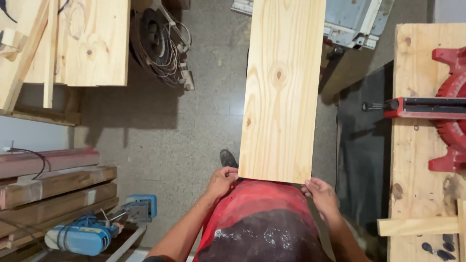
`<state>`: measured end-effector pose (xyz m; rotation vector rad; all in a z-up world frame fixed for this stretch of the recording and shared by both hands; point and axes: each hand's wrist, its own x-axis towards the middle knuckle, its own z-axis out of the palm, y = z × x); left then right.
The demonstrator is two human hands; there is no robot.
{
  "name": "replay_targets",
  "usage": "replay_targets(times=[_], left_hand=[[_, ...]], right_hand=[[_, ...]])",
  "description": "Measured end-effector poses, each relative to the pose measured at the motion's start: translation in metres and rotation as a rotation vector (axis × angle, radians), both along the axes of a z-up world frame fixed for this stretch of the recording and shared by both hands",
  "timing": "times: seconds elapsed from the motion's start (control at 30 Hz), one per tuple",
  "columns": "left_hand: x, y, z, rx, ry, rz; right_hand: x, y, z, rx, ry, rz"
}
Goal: Measuring and marking a wooden board using a tape measure, pencil, and speed square in preparation for cutting.
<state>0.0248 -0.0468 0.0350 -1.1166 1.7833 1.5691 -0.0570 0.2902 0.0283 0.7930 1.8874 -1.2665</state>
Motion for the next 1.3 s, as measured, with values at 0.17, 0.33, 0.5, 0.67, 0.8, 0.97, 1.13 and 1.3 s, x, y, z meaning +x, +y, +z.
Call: replay_targets(times=[0.17, 0.33, 0.5, 0.67, 0.8, 0.97, 1.13, 1.3], left_hand=[[0.010, 0.001, -0.031, -0.060, 0.101, -0.050], [0.011, 0.002, -0.036, -0.143, 0.141, -0.165], [0.013, 0.000, -0.043, -0.152, 0.167, -0.203], [0.008, 0.000, -0.026, -0.161, 0.147, -0.238], [0.005, 0.000, -0.017, -0.150, 0.144, -0.241], [0.002, 0.000, -0.009, -0.165, 0.105, -0.251], [0.004, -0.001, -0.022, -0.148, 0.090, -0.228], [0.004, -0.002, -0.029, -0.179, 0.114, -0.253]], right_hand=[[0.000, 0.005, -0.008, -0.042, 0.020, 0.014], [0.002, 0.011, -0.021, -0.084, 0.050, 0.001], [0.003, 0.011, -0.026, -0.131, 0.050, -0.038], [0.006, 0.017, -0.042, -0.172, 0.075, -0.069], [0.002, 0.013, -0.029, -0.142, 0.035, -0.045], [0.002, 0.017, -0.041, -0.156, 0.024, -0.064], [0.000, 0.020, -0.048, -0.185, 0.021, -0.063], [-0.005, 0.020, -0.044, -0.177, -0.044, -0.051]])
